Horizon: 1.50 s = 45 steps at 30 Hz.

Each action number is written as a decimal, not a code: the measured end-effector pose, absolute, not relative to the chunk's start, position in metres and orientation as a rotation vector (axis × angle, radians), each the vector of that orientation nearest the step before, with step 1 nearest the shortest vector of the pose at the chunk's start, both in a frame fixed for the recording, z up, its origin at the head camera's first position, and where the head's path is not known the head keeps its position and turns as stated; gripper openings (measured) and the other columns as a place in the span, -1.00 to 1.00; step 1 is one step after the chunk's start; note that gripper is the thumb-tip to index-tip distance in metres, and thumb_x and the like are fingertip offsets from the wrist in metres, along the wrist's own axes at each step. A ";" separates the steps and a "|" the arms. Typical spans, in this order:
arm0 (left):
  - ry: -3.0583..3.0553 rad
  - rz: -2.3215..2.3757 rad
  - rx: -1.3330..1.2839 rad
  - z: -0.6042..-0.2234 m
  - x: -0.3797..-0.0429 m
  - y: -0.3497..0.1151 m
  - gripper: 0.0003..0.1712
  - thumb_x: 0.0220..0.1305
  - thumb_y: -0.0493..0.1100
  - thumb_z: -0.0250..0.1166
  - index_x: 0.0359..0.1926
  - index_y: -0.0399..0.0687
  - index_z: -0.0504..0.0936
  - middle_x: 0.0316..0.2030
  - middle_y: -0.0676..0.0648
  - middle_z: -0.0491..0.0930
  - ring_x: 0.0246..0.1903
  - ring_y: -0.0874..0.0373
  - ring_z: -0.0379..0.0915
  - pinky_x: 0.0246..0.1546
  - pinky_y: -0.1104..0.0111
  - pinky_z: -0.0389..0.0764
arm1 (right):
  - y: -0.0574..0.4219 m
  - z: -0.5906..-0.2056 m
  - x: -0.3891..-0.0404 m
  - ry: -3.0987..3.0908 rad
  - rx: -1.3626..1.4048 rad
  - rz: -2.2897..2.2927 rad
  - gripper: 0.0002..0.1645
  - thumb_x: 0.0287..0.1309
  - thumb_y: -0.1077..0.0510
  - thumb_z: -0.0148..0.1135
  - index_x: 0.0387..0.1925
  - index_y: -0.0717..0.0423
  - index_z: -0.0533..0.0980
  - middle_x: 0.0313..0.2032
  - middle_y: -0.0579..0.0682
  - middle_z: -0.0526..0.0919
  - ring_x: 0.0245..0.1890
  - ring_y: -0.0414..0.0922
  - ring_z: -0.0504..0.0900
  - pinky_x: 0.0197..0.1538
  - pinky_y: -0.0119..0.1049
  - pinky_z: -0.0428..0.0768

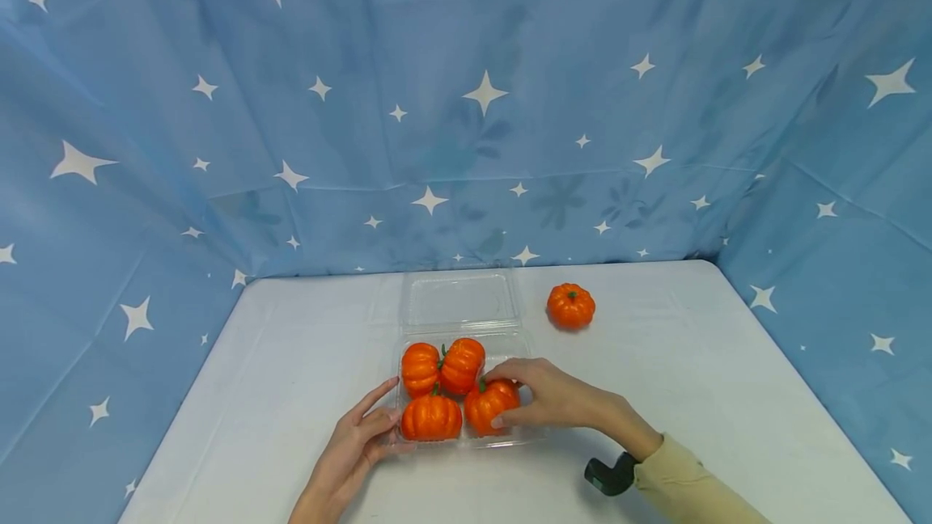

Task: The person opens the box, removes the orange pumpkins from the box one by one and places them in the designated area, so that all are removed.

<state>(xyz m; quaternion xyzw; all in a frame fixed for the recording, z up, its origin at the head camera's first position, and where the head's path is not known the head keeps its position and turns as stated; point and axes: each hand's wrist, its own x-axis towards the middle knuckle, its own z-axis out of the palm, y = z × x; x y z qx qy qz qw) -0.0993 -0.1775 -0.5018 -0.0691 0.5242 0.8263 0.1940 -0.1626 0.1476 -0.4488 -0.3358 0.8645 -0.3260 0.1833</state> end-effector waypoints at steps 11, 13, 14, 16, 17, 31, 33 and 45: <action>1.527 2.283 -0.209 -0.502 -0.100 -0.178 -0.17 0.46 -0.34 0.17 0.62 -0.17 0.02 -0.47 0.10 0.45 -0.39 0.24 0.43 0.03 -0.01 0.74 | 0.165 -0.442 -0.160 2.534 -1.004 -1.120 -0.34 0.18 -0.15 0.49 0.25 -0.01 0.55 0.18 -0.11 0.66 0.12 -0.11 0.62 0.18 -0.13 0.70; 1.528 2.281 -0.211 -0.503 -0.100 -0.177 -0.17 0.46 -0.35 0.17 0.62 -0.18 0.02 -0.47 0.10 0.46 -0.39 0.24 0.43 0.02 0.00 0.74 | 0.168 -0.442 -0.159 2.557 -0.999 -1.134 -0.32 0.18 -0.15 0.49 0.27 -0.01 0.53 0.21 -0.08 0.65 0.14 -0.09 0.63 0.16 -0.14 0.71; 1.529 2.280 -0.211 -0.503 -0.101 -0.177 -0.17 0.45 -0.35 0.17 0.62 -0.18 0.02 -0.47 0.09 0.46 -0.39 0.24 0.44 0.02 0.00 0.74 | 0.170 -0.442 -0.158 2.568 -0.995 -1.143 -0.30 0.18 -0.15 0.49 0.28 0.00 0.53 0.22 -0.07 0.64 0.13 -0.09 0.63 0.14 -0.15 0.72; 1.531 2.280 -0.215 -0.503 -0.101 -0.176 -0.17 0.45 -0.35 0.18 0.62 -0.17 0.03 -0.47 0.09 0.46 -0.39 0.24 0.44 0.01 0.00 0.75 | 0.174 -0.442 -0.158 2.591 -0.992 -1.159 -0.29 0.17 -0.15 0.50 0.29 0.01 0.53 0.22 -0.06 0.65 0.13 -0.09 0.63 0.11 -0.16 0.73; 1.534 2.280 -0.218 -0.502 -0.101 -0.176 -0.17 0.45 -0.35 0.18 0.62 -0.18 0.03 -0.48 0.09 0.46 -0.40 0.24 0.43 0.00 0.00 0.75 | 0.176 -0.442 -0.158 2.602 -0.991 -1.168 -0.28 0.17 -0.15 0.50 0.29 0.02 0.53 0.21 -0.06 0.65 0.12 -0.09 0.63 0.09 -0.17 0.74; 1.595 2.261 -0.207 -0.503 -0.101 -0.177 -0.19 0.43 -0.34 0.20 0.60 -0.20 0.09 -0.49 0.09 0.45 -0.45 0.25 0.41 -0.01 -0.01 0.75 | 0.207 -0.443 -0.160 2.732 -0.823 -1.282 -0.22 0.05 -0.04 0.61 0.28 0.05 0.52 0.25 0.05 0.59 0.16 0.06 0.62 0.01 -0.08 0.77; 1.593 2.260 -0.203 -0.503 -0.101 -0.177 -0.19 0.44 -0.34 0.20 0.60 -0.21 0.08 -0.48 0.09 0.45 -0.45 0.26 0.41 0.00 -0.01 0.75 | 0.211 -0.443 -0.160 2.764 -0.795 -1.279 -0.19 0.04 -0.02 0.62 0.31 0.05 0.50 0.28 0.08 0.57 0.18 0.10 0.61 0.00 -0.04 0.77; 1.562 2.268 -0.221 -0.503 -0.101 -0.178 -0.18 0.44 -0.34 0.21 0.61 -0.20 0.08 -0.48 0.10 0.43 -0.50 0.27 0.37 0.02 -0.06 0.73 | 0.235 -0.458 -0.174 2.819 -0.534 -1.363 -0.16 0.10 0.10 0.57 0.38 0.20 0.44 0.32 0.21 0.48 0.23 0.23 0.56 0.04 -0.02 0.74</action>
